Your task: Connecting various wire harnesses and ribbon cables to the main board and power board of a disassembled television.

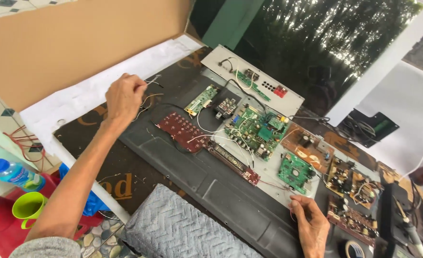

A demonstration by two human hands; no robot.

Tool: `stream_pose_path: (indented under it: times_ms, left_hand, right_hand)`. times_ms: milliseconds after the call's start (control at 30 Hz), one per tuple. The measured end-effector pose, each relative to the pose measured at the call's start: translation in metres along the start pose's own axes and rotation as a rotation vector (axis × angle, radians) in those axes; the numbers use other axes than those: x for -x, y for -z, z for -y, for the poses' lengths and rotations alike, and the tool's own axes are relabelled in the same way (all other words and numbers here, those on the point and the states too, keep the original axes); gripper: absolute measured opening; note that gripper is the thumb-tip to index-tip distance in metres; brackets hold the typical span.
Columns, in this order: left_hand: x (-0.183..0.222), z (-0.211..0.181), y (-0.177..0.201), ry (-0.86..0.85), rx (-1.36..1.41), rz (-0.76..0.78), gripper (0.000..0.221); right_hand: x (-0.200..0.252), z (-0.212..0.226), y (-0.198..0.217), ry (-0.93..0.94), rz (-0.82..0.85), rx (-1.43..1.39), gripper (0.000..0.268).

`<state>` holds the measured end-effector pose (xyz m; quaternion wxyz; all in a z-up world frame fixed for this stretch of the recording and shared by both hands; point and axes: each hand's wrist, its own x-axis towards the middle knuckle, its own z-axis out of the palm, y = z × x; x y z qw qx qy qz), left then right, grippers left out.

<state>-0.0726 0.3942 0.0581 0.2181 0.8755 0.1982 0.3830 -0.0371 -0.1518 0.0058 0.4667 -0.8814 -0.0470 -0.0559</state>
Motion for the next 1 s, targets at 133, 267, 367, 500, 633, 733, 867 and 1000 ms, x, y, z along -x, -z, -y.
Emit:
stream_pose_path:
  times_ms: [133,267,367,500,633,733,867,1000]
  left_hand:
    - [-0.002,0.067,-0.013,0.079,-0.096,-0.011,0.017]
    - [-0.005,0.077,-0.008,0.101,-0.102,-0.038,0.017]
    - [-0.006,0.075,-0.009,0.135,-0.005,0.073,0.016]
    - [-0.007,0.08,-0.014,0.238,0.082,0.156,0.009]
    - [-0.005,0.095,-0.027,0.295,0.066,0.247,0.018]
    - [-0.003,0.112,-0.042,0.325,0.044,0.279,0.019]
    - [-0.008,0.094,-0.026,0.489,0.162,0.364,0.018]
    - [-0.018,0.118,-0.031,0.242,0.067,0.227,0.033]
  right_hand:
    - [0.001,0.008,-0.003,-0.08,0.014,0.044,0.021]
    - [0.003,0.009,-0.009,-0.08,0.009,0.092,0.02]
    - [0.004,0.004,-0.013,-0.036,-0.012,0.074,0.019]
    - [0.006,0.007,-0.013,-0.017,-0.019,0.078,0.016]
    - [0.007,0.013,-0.014,-0.059,-0.021,0.126,0.016]
    - [0.005,0.008,-0.013,-0.035,-0.002,0.149,0.017]
    - [0.005,0.004,-0.014,-0.001,0.001,0.17,0.017]
    - [0.002,0.003,-0.014,-0.065,0.016,0.149,0.017]
